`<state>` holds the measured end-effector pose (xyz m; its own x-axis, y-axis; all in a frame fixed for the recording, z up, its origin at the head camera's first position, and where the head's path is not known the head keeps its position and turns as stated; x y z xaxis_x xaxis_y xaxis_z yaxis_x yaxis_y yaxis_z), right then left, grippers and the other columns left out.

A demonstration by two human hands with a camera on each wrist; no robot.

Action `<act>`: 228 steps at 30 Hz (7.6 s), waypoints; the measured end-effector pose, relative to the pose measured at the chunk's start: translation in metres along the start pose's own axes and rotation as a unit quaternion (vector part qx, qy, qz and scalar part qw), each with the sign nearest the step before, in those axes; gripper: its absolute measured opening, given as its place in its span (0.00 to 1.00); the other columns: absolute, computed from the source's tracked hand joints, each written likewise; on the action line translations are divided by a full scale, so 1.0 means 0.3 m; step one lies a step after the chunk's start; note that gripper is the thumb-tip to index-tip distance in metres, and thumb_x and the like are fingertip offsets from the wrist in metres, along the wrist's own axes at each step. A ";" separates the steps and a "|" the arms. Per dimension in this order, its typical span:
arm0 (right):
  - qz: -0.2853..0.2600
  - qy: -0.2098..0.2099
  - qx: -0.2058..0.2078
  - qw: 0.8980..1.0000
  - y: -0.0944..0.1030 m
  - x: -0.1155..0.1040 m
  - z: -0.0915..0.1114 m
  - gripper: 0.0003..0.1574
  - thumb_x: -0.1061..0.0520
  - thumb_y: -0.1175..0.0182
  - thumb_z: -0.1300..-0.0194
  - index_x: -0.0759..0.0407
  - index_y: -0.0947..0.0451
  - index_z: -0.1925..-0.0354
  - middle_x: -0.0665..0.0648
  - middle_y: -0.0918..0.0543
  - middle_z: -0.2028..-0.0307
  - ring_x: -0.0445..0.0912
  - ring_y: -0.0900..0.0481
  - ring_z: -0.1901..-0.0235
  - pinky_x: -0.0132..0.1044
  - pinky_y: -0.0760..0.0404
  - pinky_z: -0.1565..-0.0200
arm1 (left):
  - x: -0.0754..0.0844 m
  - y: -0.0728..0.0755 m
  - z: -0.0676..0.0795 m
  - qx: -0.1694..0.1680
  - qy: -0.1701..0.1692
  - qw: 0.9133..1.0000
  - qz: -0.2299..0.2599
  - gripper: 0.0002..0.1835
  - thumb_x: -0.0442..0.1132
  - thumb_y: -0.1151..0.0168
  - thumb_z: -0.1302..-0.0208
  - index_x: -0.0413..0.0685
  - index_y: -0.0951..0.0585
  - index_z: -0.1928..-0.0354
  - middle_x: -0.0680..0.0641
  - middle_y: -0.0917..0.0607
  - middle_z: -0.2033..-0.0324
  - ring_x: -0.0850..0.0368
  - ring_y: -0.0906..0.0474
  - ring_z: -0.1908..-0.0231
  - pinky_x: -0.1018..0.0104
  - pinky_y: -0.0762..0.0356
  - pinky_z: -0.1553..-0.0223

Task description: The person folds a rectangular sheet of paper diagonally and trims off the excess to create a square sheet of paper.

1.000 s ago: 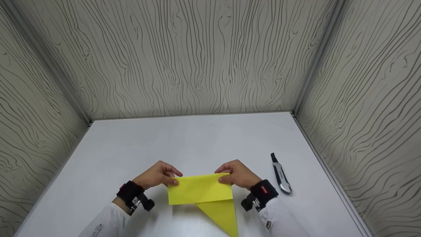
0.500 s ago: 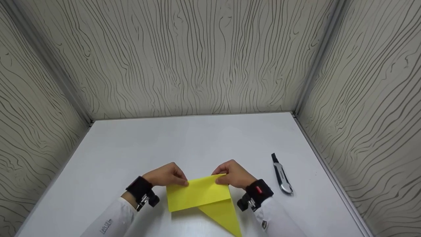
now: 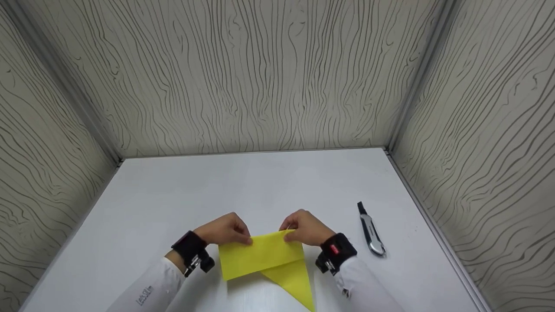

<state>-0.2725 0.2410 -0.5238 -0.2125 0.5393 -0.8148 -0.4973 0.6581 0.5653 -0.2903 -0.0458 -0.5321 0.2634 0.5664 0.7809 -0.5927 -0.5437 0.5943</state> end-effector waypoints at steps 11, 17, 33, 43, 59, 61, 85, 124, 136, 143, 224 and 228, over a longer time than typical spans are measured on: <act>0.200 0.071 0.000 0.977 -0.037 -0.096 -0.052 0.09 0.60 0.34 0.25 0.57 0.07 0.59 0.50 0.08 0.64 0.37 0.21 0.66 0.34 0.19 0.59 | 0.019 -0.007 -0.022 0.034 -0.009 0.999 -0.023 0.05 0.38 0.24 0.32 0.44 0.05 0.63 0.56 0.11 0.74 0.67 0.24 0.75 0.75 0.27 0.70; 0.220 0.109 0.012 0.969 -0.061 -0.105 -0.069 0.10 0.58 0.35 0.22 0.58 0.08 0.60 0.50 0.08 0.65 0.34 0.23 0.69 0.32 0.22 0.62 | 0.026 -0.006 -0.024 0.041 -0.033 0.998 -0.043 0.05 0.38 0.24 0.31 0.44 0.05 0.64 0.55 0.10 0.74 0.69 0.24 0.75 0.76 0.26 0.69; 0.261 0.165 0.054 0.950 -0.097 -0.121 -0.092 0.09 0.66 0.35 0.28 0.60 0.10 0.66 0.49 0.14 0.74 0.34 0.28 0.73 0.30 0.25 0.66 | 0.078 -0.011 -0.057 0.030 -0.006 0.990 -0.136 0.08 0.30 0.33 0.28 0.48 0.08 0.62 0.56 0.18 0.73 0.64 0.27 0.72 0.73 0.25 0.65; 0.252 0.174 0.045 0.951 -0.115 -0.115 -0.103 0.10 0.66 0.35 0.26 0.59 0.11 0.66 0.47 0.18 0.75 0.32 0.33 0.74 0.29 0.28 0.65 | 0.087 -0.019 -0.064 0.026 -0.040 0.991 -0.129 0.07 0.37 0.32 0.24 0.46 0.07 0.60 0.58 0.20 0.75 0.66 0.30 0.75 0.75 0.31 0.68; 0.163 0.119 0.005 0.979 -0.070 -0.087 -0.098 0.10 0.60 0.34 0.23 0.59 0.09 0.63 0.46 0.15 0.72 0.32 0.29 0.73 0.28 0.26 0.67 | 0.079 0.010 -0.053 0.016 -0.036 0.990 -0.133 0.08 0.38 0.31 0.25 0.49 0.09 0.66 0.60 0.18 0.73 0.67 0.28 0.70 0.73 0.28 0.62; 0.157 0.116 -0.008 0.981 -0.061 -0.086 -0.092 0.10 0.62 0.36 0.23 0.59 0.09 0.60 0.49 0.12 0.69 0.32 0.27 0.72 0.28 0.23 0.65 | 0.077 0.014 -0.050 0.014 -0.038 0.991 -0.130 0.08 0.39 0.31 0.25 0.49 0.09 0.66 0.60 0.18 0.73 0.66 0.28 0.70 0.73 0.27 0.62; 0.088 0.071 0.005 0.994 -0.018 -0.045 -0.049 0.13 0.55 0.30 0.25 0.59 0.10 0.67 0.50 0.13 0.77 0.39 0.21 0.80 0.29 0.19 0.75 | 0.019 0.035 -0.022 0.016 -0.037 0.995 -0.094 0.07 0.39 0.30 0.26 0.50 0.08 0.63 0.60 0.17 0.73 0.67 0.27 0.71 0.74 0.26 0.63; -0.087 0.037 0.015 0.995 0.026 0.093 0.018 0.11 0.60 0.36 0.21 0.67 0.11 0.53 0.64 0.07 0.60 0.41 0.11 0.70 0.33 0.10 0.64 | -0.120 0.127 0.045 0.081 -0.023 0.995 0.056 0.08 0.41 0.25 0.29 0.45 0.06 0.65 0.52 0.08 0.71 0.64 0.19 0.71 0.68 0.17 0.63; -0.141 0.039 0.026 0.989 -0.004 0.117 0.025 0.14 0.59 0.35 0.21 0.71 0.13 0.53 0.58 0.07 0.63 0.39 0.12 0.71 0.32 0.10 0.64 | -0.160 0.151 0.053 0.148 -0.016 0.985 0.092 0.16 0.44 0.23 0.31 0.45 0.12 0.75 0.55 0.12 0.77 0.63 0.20 0.78 0.50 0.10 0.65; -0.147 0.029 0.057 0.987 -0.020 0.123 0.028 0.15 0.57 0.32 0.23 0.71 0.14 0.58 0.58 0.07 0.65 0.40 0.12 0.72 0.32 0.10 0.64 | -0.177 0.163 0.053 0.142 -0.007 0.983 0.119 0.17 0.44 0.23 0.31 0.45 0.15 0.77 0.54 0.11 0.76 0.62 0.17 0.76 0.58 0.11 0.65; 0.285 -0.179 0.318 0.886 0.078 0.327 0.104 0.25 0.52 0.26 0.34 0.73 0.20 0.54 0.72 0.15 0.64 0.65 0.17 0.65 0.60 0.18 0.64 | -0.060 -0.321 0.044 0.051 -0.071 0.914 -0.396 0.08 0.49 0.33 0.23 0.55 0.13 0.56 0.56 0.21 0.60 0.61 0.27 0.58 0.67 0.19 0.58; 0.295 -0.219 0.321 0.873 0.131 0.374 0.150 0.39 0.49 0.29 0.31 0.77 0.27 0.39 0.84 0.21 0.49 0.81 0.23 0.50 0.78 0.22 0.55 | -0.062 -0.317 0.042 0.050 -0.067 0.916 -0.392 0.08 0.49 0.33 0.23 0.55 0.13 0.59 0.56 0.20 0.60 0.61 0.25 0.57 0.66 0.18 0.57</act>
<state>-0.2781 0.3510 -0.5874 0.1392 0.9405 -0.3099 0.1948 0.2808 0.9398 -0.2292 -0.0124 -0.6006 0.6730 0.7302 0.1183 -0.1098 -0.0596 0.9922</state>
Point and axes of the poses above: each hand's wrist, its own z-axis away from the middle knuckle, its own y-axis out of the back of the hand, x = y × z, the point moved 1 cm from there along -z, towards the middle knuckle
